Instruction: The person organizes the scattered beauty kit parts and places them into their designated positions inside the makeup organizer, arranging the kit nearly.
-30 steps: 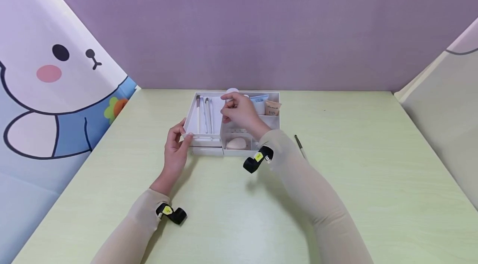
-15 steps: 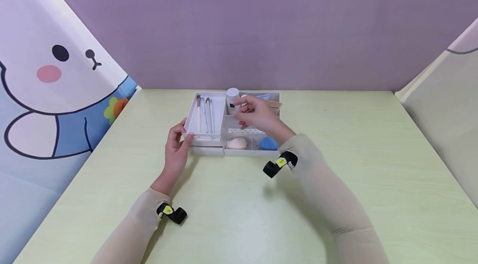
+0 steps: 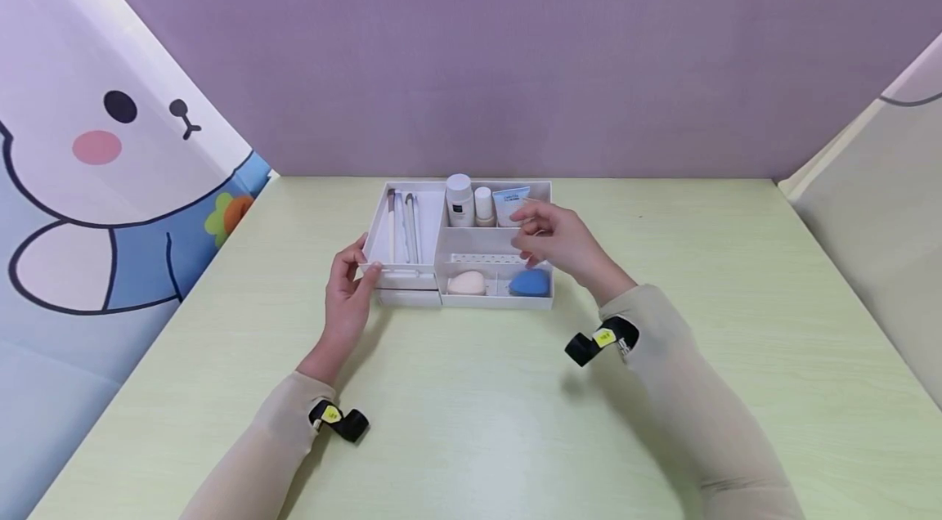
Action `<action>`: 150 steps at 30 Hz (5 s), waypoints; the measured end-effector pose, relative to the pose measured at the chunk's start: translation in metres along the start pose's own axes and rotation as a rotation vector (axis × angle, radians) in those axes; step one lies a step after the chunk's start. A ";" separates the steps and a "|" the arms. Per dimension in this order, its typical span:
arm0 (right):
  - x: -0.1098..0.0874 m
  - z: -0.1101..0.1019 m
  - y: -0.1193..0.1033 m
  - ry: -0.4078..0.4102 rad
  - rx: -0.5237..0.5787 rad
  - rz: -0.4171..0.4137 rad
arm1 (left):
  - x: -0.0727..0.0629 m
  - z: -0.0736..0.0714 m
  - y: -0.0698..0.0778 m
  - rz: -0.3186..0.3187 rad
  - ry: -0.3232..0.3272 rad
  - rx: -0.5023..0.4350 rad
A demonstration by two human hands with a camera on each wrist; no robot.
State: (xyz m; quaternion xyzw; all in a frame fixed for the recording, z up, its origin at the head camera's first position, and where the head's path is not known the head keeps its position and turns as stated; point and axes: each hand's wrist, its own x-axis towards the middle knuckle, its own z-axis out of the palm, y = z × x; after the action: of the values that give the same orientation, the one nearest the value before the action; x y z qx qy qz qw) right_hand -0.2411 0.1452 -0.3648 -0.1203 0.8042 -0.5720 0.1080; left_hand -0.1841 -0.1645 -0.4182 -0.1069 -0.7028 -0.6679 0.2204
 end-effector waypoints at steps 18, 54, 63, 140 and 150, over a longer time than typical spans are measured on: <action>-0.036 -0.031 0.043 0.010 -0.021 0.057 | -0.001 0.000 -0.004 0.005 0.005 -0.003; -0.054 -0.056 0.078 -0.120 -0.384 0.288 | 0.001 -0.004 -0.017 -0.016 0.004 0.015; -0.052 -0.054 0.074 -0.132 -0.445 0.306 | 0.002 -0.005 -0.032 0.014 0.013 0.002; -0.043 -0.029 0.038 -0.003 0.365 0.074 | -0.002 -0.001 0.003 -0.005 -0.005 0.001; -0.032 -0.012 0.025 -0.024 0.329 0.056 | -0.002 -0.002 0.002 -0.012 -0.008 0.002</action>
State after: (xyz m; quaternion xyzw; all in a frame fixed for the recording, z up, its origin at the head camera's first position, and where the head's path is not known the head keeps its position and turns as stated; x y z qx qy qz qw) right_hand -0.2158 0.1742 -0.3836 -0.0852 0.7013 -0.6914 0.1517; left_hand -0.1813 -0.1659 -0.4173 -0.1051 -0.7048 -0.6683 0.2135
